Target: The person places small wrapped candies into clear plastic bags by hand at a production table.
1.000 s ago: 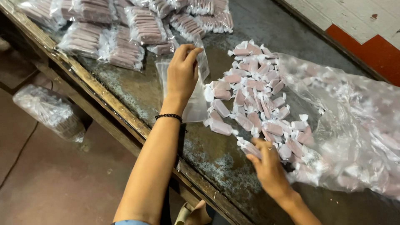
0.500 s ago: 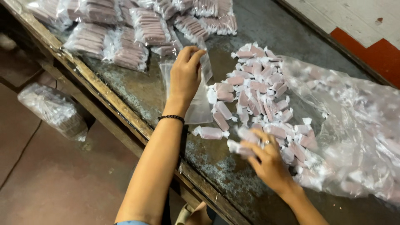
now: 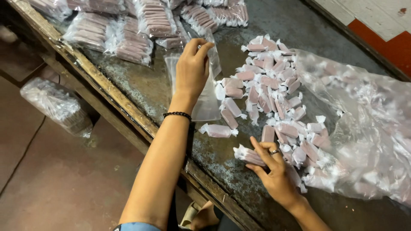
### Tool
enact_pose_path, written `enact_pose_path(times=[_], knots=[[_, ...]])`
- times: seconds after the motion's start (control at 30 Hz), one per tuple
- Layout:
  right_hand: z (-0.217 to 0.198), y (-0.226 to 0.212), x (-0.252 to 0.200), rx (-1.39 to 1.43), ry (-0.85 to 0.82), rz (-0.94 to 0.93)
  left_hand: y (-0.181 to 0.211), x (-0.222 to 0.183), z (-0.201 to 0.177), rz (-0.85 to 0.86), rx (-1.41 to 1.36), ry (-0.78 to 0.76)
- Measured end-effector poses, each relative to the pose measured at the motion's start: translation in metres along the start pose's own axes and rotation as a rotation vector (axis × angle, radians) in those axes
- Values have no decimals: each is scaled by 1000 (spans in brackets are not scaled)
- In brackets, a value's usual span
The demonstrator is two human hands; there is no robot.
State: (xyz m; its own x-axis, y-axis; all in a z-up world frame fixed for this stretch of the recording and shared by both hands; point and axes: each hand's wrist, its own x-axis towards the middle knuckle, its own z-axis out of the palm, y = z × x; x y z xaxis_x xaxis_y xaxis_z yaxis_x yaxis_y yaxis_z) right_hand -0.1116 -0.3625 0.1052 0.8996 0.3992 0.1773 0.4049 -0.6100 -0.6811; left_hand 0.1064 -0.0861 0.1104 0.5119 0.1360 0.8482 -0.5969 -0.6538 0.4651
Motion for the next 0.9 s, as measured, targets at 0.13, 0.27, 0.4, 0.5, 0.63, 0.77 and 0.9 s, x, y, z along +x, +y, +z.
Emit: enact_pose_path(times=[0.13, 0.27, 0.4, 0.5, 0.63, 0.77, 0.9], knots=[[8, -1, -1, -223, 25, 8, 0, 1, 1, -3, 0, -10], [15, -2, 1, -272, 80, -85, 0, 1, 1, -19, -4, -11], [15, -8, 4, -260, 77, -112, 2, 1, -1, -24, 3, -17], [15, -4, 8, -199, -27, -43, 3, 2, -1, -23, -9, -17], [22, -23, 26, -188, -47, -233, 2, 3, 0, -38, -15, -18], [43, -42, 57, -286, -49, -363, 0, 0, 0, -17, -9, -30], [45, 2, 67, -182, -93, -63, -1, -1, 3, -40, -38, -14]])
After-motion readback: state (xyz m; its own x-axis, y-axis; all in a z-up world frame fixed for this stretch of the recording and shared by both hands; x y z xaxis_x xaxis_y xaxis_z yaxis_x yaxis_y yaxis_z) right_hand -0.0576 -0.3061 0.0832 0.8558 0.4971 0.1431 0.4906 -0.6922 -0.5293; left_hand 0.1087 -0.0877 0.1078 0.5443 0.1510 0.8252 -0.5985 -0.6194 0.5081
